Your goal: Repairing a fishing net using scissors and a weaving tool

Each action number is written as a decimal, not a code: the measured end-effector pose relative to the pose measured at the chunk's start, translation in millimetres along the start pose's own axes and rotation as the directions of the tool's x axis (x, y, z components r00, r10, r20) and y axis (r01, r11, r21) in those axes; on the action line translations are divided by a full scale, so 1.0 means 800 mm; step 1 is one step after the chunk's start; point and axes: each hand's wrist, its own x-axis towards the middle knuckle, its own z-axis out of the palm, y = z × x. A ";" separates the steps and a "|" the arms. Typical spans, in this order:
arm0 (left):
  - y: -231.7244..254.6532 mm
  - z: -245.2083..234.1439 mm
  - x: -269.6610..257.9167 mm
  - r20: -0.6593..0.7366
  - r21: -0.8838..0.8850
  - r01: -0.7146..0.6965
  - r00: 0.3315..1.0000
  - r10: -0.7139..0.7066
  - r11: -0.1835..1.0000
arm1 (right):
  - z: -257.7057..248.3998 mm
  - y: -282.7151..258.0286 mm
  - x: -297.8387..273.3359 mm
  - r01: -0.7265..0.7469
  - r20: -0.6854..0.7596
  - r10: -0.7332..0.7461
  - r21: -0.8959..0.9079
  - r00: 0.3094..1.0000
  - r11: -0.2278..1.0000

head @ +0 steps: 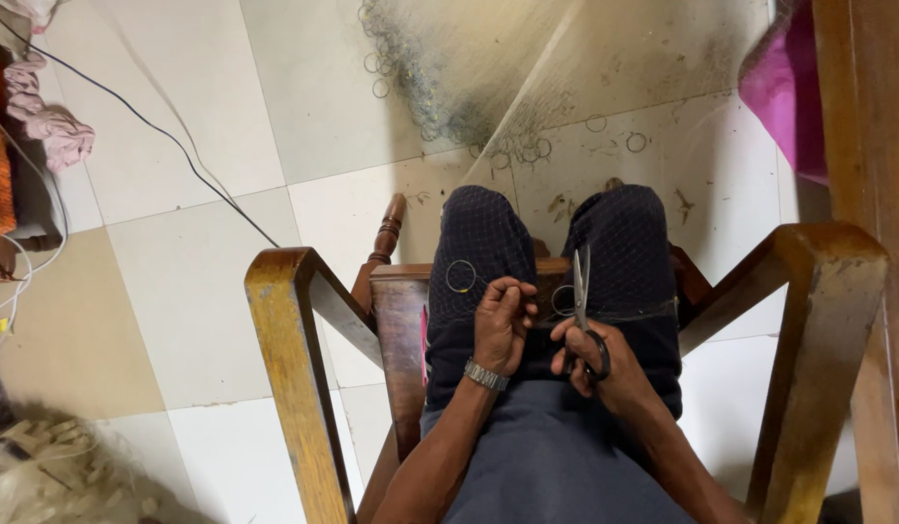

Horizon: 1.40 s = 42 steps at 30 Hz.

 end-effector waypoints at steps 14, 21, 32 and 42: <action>-0.006 -0.015 0.003 0.016 -0.043 0.013 1.000 -0.012 0.999 | -0.040 0.013 -0.015 -0.012 0.132 0.029 -0.127 0.991 0.992; -0.005 -0.011 0.001 -0.009 0.027 0.022 1.000 -0.022 0.999 | -0.044 -0.034 -0.021 -0.067 0.106 0.120 -0.407 0.987 0.911; 0.006 0.013 0.000 -0.117 0.180 0.109 0.989 -0.089 0.978 | -0.056 -0.033 -0.016 -0.023 0.155 0.102 -0.445 0.983 0.895; 0.005 0.029 0.021 -0.142 0.379 0.210 0.976 -0.167 0.901 | -0.089 -0.006 -0.005 -0.014 0.094 0.046 -0.318 0.995 0.948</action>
